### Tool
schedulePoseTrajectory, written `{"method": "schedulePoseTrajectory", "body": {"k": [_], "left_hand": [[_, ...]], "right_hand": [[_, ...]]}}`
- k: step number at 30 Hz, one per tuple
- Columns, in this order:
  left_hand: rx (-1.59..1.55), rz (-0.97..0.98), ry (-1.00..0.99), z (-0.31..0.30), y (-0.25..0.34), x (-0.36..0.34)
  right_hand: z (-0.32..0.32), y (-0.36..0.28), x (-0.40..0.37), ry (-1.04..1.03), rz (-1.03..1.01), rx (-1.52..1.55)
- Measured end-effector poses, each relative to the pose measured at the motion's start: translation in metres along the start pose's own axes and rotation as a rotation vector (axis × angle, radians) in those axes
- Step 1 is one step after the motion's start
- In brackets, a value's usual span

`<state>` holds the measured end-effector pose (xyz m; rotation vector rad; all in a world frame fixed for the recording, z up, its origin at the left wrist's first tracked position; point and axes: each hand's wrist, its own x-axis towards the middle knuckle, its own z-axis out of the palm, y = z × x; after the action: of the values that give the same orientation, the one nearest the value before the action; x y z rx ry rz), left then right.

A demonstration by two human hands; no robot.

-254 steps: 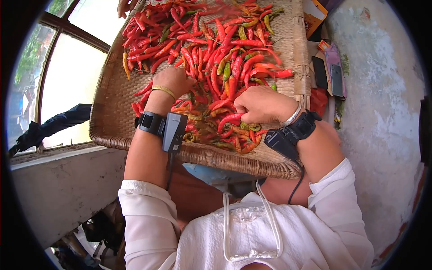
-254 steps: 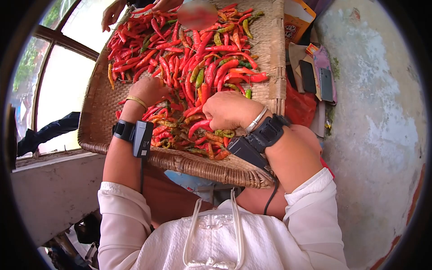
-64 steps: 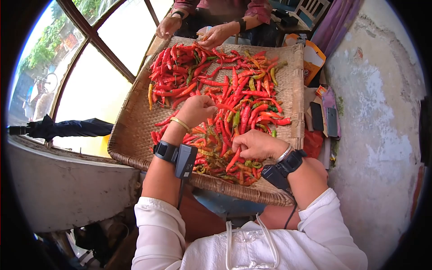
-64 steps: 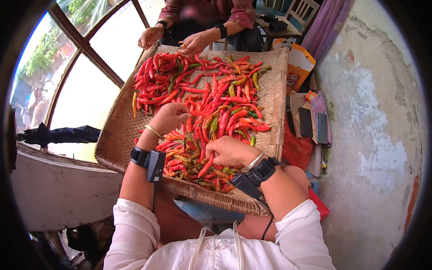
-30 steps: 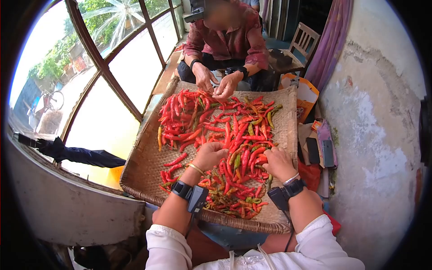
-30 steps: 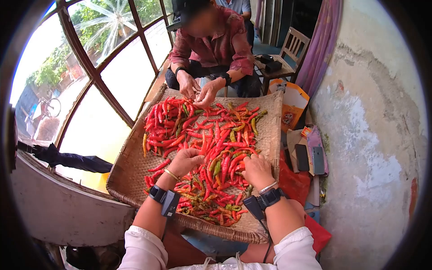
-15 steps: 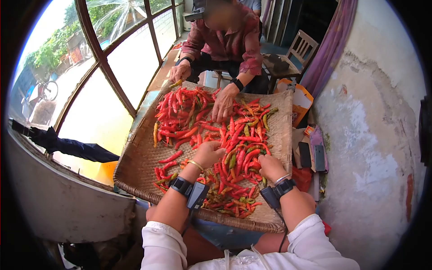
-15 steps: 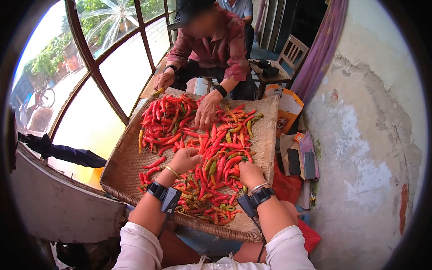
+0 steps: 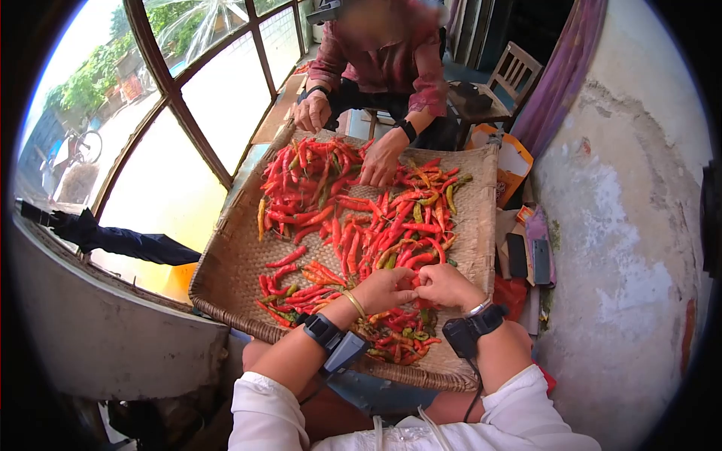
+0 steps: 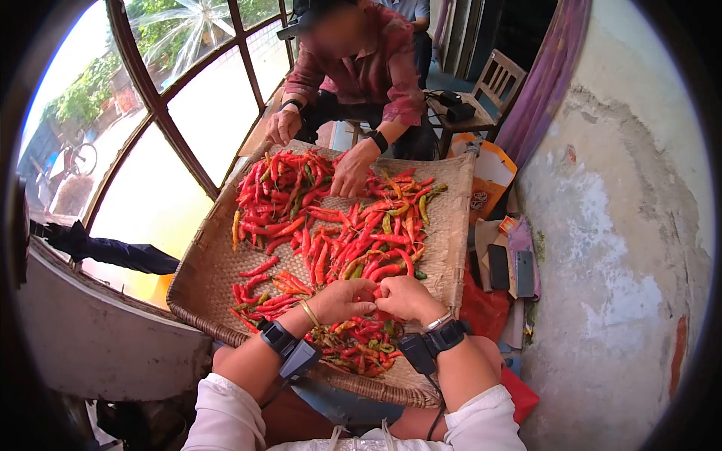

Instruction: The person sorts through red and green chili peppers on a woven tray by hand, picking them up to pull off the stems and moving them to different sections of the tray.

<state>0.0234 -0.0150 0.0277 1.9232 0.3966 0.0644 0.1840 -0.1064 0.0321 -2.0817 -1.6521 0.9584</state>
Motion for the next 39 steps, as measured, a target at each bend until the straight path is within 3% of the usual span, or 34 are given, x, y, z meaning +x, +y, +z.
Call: {"method": "schedulePoseTrajectory", "body": {"k": [4, 9, 11, 14, 16, 18, 19, 21, 24, 26, 28, 30, 31, 32, 34, 35, 36, 38, 39], "left_hand": [[-0.116, 0.055, 0.019, 0.003, 0.001, -0.005], [-0.221, 0.092, 0.106, 0.008, -0.003, -0.006], [-0.267, -0.017, 0.055, 0.002, 0.006, -0.009], [-0.358, -0.001, 0.117, -0.001, -0.007, -0.009], [-0.173, -0.038, 0.112, -0.012, -0.008, -0.011], [-0.133, -0.057, 0.253, -0.02, -0.007, -0.014], [-0.184, 0.001, 0.3, -0.022, -0.012, -0.012], [-0.184, -0.007, 0.332, -0.032, -0.01, -0.011], [-0.27, -0.055, 0.366, -0.05, -0.012, -0.001], [-0.415, 0.029, 0.526, -0.058, -0.017, 0.005], [-0.412, 0.009, 0.503, -0.066, -0.02, 0.006], [-0.172, 0.248, 0.559, -0.068, -0.021, 0.008], [-0.049, 0.172, 0.639, -0.066, -0.012, 0.003], [-0.048, 0.171, 0.639, -0.064, -0.018, 0.003], [0.409, 0.159, 0.631, -0.06, -0.027, 0.004], [0.325, 0.108, 0.507, -0.056, -0.029, 0.003], [0.325, 0.11, 0.505, -0.051, -0.025, 0.003], [-0.098, 0.058, 0.15, -0.039, -0.016, 0.002], [-0.097, 0.058, 0.148, -0.034, -0.011, 0.0]], "right_hand": [[-0.003, -0.006, -0.006, 0.029, -0.048, 0.218], [-0.005, -0.012, -0.012, -0.15, 0.032, 0.697], [-0.005, -0.015, -0.013, -0.127, 0.017, 0.704], [-0.008, -0.016, -0.013, -0.127, 0.006, 0.722], [-0.007, -0.013, -0.012, -0.152, 0.012, 0.736], [-0.001, -0.007, -0.01, -0.005, -0.119, 0.43], [-0.001, -0.008, -0.01, -0.004, -0.119, 0.434], [-0.002, -0.013, -0.01, -0.1, -0.039, 0.437], [-0.003, -0.018, -0.011, -0.175, -0.107, 0.352], [0.001, -0.017, -0.009, -0.229, -0.111, 0.361], [0.004, -0.017, -0.008, -0.283, -0.113, 0.369], [0.006, -0.019, -0.008, -0.29, -0.166, 0.305], [0.007, -0.02, -0.009, -0.29, -0.167, 0.307], [0.007, -0.021, -0.009, -0.254, -0.123, 0.352], [0.007, -0.02, -0.007, -0.217, -0.079, 0.392], [0.006, -0.018, -0.005, -0.147, -0.08, 0.41], [0.005, -0.017, -0.004, -0.076, -0.08, 0.431], [0.003, -0.016, -0.004, -0.109, 0.014, 0.605], [0.003, -0.015, -0.004, -0.101, -0.004, 0.743]]}}
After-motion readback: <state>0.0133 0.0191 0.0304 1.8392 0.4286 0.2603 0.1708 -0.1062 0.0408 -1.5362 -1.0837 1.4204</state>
